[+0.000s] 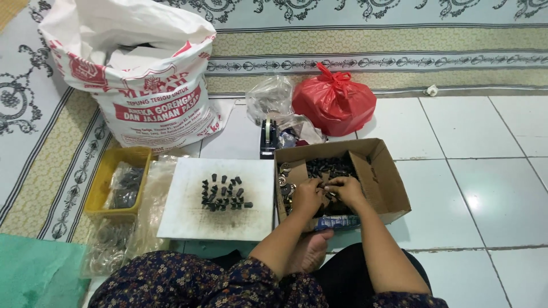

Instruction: The person sits on the floor and repeatedly picks up small black plastic parts and metal rings from a cardboard box. They connect the parts by hand and place the assembled units onto a white foam board. The process continues with the person handling the components one at a time.

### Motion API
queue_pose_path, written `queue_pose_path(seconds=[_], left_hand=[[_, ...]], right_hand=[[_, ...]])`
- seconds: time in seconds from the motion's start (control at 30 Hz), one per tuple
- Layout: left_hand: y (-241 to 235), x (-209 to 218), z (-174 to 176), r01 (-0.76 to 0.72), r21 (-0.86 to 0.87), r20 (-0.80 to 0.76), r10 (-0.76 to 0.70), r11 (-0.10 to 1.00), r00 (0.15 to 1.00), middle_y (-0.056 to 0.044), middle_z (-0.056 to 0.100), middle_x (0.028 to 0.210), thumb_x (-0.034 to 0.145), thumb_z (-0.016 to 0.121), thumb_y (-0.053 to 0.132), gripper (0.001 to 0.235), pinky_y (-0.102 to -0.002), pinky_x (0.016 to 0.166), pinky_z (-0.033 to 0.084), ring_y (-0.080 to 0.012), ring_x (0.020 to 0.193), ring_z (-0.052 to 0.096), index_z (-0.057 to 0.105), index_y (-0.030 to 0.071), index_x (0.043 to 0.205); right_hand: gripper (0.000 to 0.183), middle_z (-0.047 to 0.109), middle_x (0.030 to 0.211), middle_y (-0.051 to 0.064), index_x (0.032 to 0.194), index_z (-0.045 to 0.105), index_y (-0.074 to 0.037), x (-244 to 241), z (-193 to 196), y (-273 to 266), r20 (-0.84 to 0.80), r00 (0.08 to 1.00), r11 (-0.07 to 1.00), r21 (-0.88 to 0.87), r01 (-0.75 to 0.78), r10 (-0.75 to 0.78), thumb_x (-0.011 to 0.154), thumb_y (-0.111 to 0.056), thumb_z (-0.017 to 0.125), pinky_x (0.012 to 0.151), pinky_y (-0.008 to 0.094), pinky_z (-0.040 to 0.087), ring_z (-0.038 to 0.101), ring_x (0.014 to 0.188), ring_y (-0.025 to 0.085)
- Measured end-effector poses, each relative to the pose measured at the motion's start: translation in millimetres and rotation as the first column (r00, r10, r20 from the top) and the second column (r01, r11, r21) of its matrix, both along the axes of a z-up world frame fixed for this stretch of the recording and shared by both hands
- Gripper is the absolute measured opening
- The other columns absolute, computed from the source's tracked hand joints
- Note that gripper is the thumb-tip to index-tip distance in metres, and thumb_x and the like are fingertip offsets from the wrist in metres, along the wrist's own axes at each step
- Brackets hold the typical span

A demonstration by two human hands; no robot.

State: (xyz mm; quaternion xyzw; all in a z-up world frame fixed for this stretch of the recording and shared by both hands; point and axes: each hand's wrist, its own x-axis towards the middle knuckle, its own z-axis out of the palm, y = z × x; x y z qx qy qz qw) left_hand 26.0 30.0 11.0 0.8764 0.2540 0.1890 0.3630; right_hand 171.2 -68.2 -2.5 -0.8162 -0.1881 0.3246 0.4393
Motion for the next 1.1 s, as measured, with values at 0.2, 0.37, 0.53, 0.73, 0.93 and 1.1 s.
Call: queue_pose_path(seconds=[0.2, 0.37, 0.53, 0.73, 0.93, 1.1], left_hand=[[-5.1, -27.3, 17.2, -0.097, 0.165, 0.154, 0.071, 0.982, 0.985, -0.013, 0.072, 0.087, 0.086, 0.077, 0.008, 0.016, -0.039, 0.073, 0.064, -0.0310, 0.085, 0.074, 0.073, 0.006, 0.101], [-20.4, -62.5, 69.0, -0.086, 0.383, 0.165, 0.023, 0.920, 0.986, -0.014, 0.068, 0.087, 0.087, 0.072, 0.004, 0.013, -0.035, 0.072, 0.063, -0.0298, 0.084, 0.072, 0.071, 0.005, 0.101], [-23.7, -63.9, 36.7, -0.052, 0.413, 0.093, 0.014, 0.909, 0.996, -0.014, 0.065, 0.082, 0.087, 0.070, 0.007, 0.007, -0.036, 0.067, 0.063, -0.0311, 0.080, 0.071, 0.068, 0.003, 0.092], [-20.2, -55.5, 17.8, -0.121, 0.123, 0.097, 0.109, 0.985, 0.989, -0.016, 0.068, 0.077, 0.083, 0.077, 0.010, 0.012, -0.036, 0.063, 0.062, -0.0326, 0.077, 0.073, 0.071, 0.000, 0.087], [-18.2, -54.5, 21.8, -0.196, -0.157, 0.150, 0.220, 0.968, 0.964, -0.015, 0.069, 0.064, 0.075, 0.079, 0.005, 0.006, -0.033, 0.055, 0.057, -0.0307, 0.066, 0.071, 0.076, 0.001, 0.077], [-22.2, -65.0, 44.0, -0.174, 0.073, 0.153, 0.161, 0.982, 0.975, -0.015, 0.067, 0.067, 0.075, 0.078, 0.002, 0.005, -0.035, 0.058, 0.060, -0.0321, 0.067, 0.071, 0.073, 0.001, 0.077]], right_hand=[[0.037, 0.074, 0.101, 0.025, 0.113, 0.074, 0.007, -27.5, 31.1, -2.4, -0.250, 0.967, 0.980, 0.175, 0.097, -0.051, 0.083, -0.010, 0.086, 0.070, 0.041, 0.058, 0.069, 0.088, 0.028], [0.037, 0.071, 0.097, 0.017, 0.115, 0.072, 0.006, -57.3, 39.3, -2.8, -0.326, 0.942, 0.977, 0.162, 0.137, -0.078, 0.085, -0.013, 0.082, 0.066, 0.036, 0.060, 0.067, 0.084, 0.023], [0.025, 0.071, 0.093, 0.016, 0.109, 0.073, 0.004, -58.6, 6.8, -0.3, -0.261, 0.962, 0.985, 0.128, 0.118, -0.082, 0.089, -0.011, 0.079, 0.067, 0.038, 0.061, 0.069, 0.084, 0.025], [0.028, 0.065, 0.098, 0.016, 0.112, 0.069, 0.010, -67.8, 8.5, -5.9, -0.290, 0.953, 0.981, 0.142, 0.135, -0.089, 0.091, -0.007, 0.076, 0.071, 0.039, 0.058, 0.063, 0.088, 0.026], [0.037, 0.067, 0.106, 0.024, 0.122, 0.065, 0.011, -79.6, 31.5, -8.5, -0.371, 0.920, 0.967, 0.159, 0.197, -0.127, 0.092, -0.009, 0.075, 0.082, 0.050, 0.060, 0.064, 0.100, 0.031], [0.044, 0.065, 0.112, 0.021, 0.125, 0.063, 0.009, -98.2, 79.9, -16.9, -0.485, 0.869, 0.969, 0.148, 0.196, -0.102, 0.089, -0.011, 0.077, 0.089, 0.048, 0.058, 0.062, 0.106, 0.030]])
